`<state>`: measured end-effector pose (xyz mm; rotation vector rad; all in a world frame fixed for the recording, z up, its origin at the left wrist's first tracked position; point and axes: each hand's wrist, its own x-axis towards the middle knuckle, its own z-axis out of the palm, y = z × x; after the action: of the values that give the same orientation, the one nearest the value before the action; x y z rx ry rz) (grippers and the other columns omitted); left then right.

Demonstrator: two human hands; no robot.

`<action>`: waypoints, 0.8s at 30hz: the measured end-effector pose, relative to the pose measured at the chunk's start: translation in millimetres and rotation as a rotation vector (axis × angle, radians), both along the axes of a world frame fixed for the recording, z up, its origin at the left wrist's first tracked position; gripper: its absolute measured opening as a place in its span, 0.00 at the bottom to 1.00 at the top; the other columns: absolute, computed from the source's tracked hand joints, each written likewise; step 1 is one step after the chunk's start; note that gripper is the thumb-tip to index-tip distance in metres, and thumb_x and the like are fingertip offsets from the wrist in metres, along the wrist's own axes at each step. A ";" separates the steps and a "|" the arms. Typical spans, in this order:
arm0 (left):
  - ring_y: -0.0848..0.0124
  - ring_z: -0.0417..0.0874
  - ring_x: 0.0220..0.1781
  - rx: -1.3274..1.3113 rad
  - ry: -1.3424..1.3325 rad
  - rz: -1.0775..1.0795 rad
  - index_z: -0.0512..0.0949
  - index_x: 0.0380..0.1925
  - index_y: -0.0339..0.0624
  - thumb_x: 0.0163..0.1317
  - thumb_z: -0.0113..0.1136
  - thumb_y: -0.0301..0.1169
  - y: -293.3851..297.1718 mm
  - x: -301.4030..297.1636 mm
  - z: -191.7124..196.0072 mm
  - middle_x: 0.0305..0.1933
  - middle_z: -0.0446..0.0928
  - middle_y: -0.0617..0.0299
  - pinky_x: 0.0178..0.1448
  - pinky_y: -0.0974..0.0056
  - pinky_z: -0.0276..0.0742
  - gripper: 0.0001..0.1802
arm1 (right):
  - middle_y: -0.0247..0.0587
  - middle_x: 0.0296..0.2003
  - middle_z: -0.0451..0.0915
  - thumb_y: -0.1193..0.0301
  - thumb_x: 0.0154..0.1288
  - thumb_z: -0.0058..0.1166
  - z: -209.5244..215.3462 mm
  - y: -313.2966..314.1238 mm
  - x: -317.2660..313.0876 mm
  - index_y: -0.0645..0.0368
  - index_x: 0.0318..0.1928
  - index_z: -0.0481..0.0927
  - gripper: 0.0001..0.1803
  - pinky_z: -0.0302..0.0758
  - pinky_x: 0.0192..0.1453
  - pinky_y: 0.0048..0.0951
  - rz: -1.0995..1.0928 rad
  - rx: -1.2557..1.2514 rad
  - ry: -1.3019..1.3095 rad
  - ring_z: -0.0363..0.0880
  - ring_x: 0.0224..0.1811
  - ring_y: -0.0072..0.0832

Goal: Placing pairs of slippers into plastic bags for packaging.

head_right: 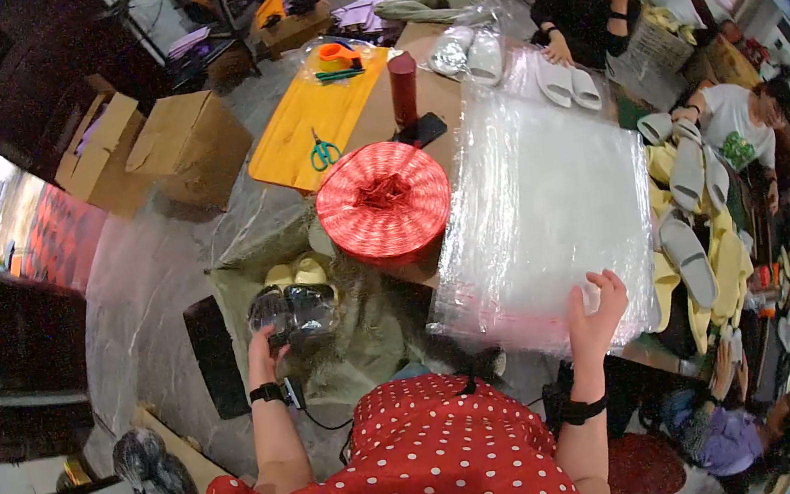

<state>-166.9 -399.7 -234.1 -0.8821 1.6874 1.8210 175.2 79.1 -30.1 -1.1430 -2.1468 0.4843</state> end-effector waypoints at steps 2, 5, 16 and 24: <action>0.56 0.80 0.52 0.085 0.081 -0.012 0.76 0.52 0.37 0.62 0.61 0.40 -12.9 -17.6 -10.8 0.50 0.79 0.48 0.52 0.47 0.81 0.22 | 0.54 0.57 0.71 0.71 0.61 0.61 2.8 0.1 -6.8 0.59 0.48 0.78 0.15 0.61 0.68 0.45 0.023 0.012 0.022 0.66 0.63 0.48; 0.49 0.69 0.69 -0.413 -0.055 -0.192 0.65 0.66 0.38 0.60 0.64 0.46 64.4 -37.1 20.5 0.71 0.65 0.47 0.66 0.42 0.68 0.38 | 0.53 0.57 0.71 0.71 0.61 0.62 13.4 -2.9 10.9 0.59 0.48 0.79 0.15 0.62 0.67 0.45 -0.079 0.065 0.012 0.67 0.63 0.48; 0.45 0.50 0.77 -0.599 1.355 -0.558 0.61 0.69 0.36 0.64 0.64 0.36 242.0 32.0 216.6 0.76 0.55 0.44 0.77 0.44 0.46 0.37 | 0.49 0.52 0.74 0.74 0.56 0.64 20.3 1.9 35.8 0.56 0.43 0.79 0.13 0.66 0.62 0.45 -0.166 0.142 0.151 0.69 0.57 0.48; 0.43 0.39 0.81 -0.272 1.635 -1.272 0.68 0.65 0.39 0.58 0.66 0.36 370.5 146.4 275.4 0.77 0.55 0.45 0.78 0.42 0.43 0.35 | 0.47 0.49 0.74 0.76 0.57 0.62 -0.2 43.6 116.1 0.58 0.41 0.79 0.11 0.68 0.59 0.44 -0.344 0.154 0.193 0.70 0.54 0.47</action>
<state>-20.5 -29.2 41.3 1.8227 2.2520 1.0957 291.3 122.6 -30.3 -1.2884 -1.7444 0.2567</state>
